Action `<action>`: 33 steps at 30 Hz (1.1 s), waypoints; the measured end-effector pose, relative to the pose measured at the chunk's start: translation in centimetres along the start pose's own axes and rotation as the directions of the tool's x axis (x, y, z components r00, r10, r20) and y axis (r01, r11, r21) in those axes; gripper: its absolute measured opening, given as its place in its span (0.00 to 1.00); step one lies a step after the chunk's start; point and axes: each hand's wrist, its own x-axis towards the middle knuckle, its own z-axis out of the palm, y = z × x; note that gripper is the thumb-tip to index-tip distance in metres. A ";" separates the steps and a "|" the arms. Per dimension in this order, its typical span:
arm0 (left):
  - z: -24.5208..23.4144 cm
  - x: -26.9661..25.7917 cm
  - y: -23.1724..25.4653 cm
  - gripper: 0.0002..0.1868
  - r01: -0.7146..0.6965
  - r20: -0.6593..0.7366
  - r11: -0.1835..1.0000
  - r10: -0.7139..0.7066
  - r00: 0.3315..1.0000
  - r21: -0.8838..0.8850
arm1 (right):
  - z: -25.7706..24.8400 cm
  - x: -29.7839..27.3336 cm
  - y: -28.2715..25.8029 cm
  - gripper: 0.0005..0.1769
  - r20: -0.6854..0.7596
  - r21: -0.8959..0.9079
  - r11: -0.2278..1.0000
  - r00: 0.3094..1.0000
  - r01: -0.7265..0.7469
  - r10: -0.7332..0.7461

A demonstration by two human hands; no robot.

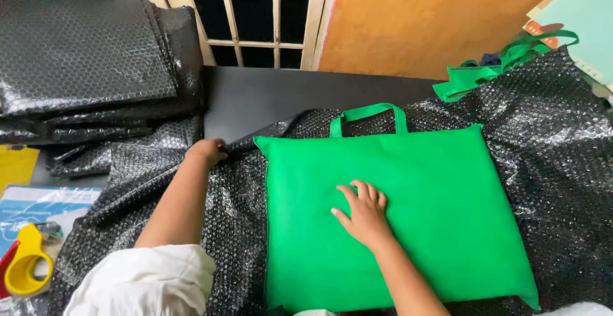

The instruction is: The person brushes a green bag containing a pillow, wraps the bag in black bubble wrap, and applies tape using a dispenser.

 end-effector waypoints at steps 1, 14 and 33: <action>2.9 3.1 -1.2 0.21 0.051 0.062 0.992 -0.059 0.996 0.117 | 0.4 0.0 -0.3 0.33 -0.047 -0.041 0.999 0.999 -0.027 0.025; -5.2 -21.8 11.3 0.48 -0.052 -0.122 0.816 -0.023 0.992 -0.575 | -3.2 -4.7 11.0 0.36 -0.408 0.135 0.990 0.908 -0.045 0.097; -2.2 -33.6 11.9 0.50 0.331 0.330 0.240 -0.046 0.943 -0.912 | 0.1 -13.0 33.6 0.34 -0.292 0.014 0.733 0.699 -0.680 0.653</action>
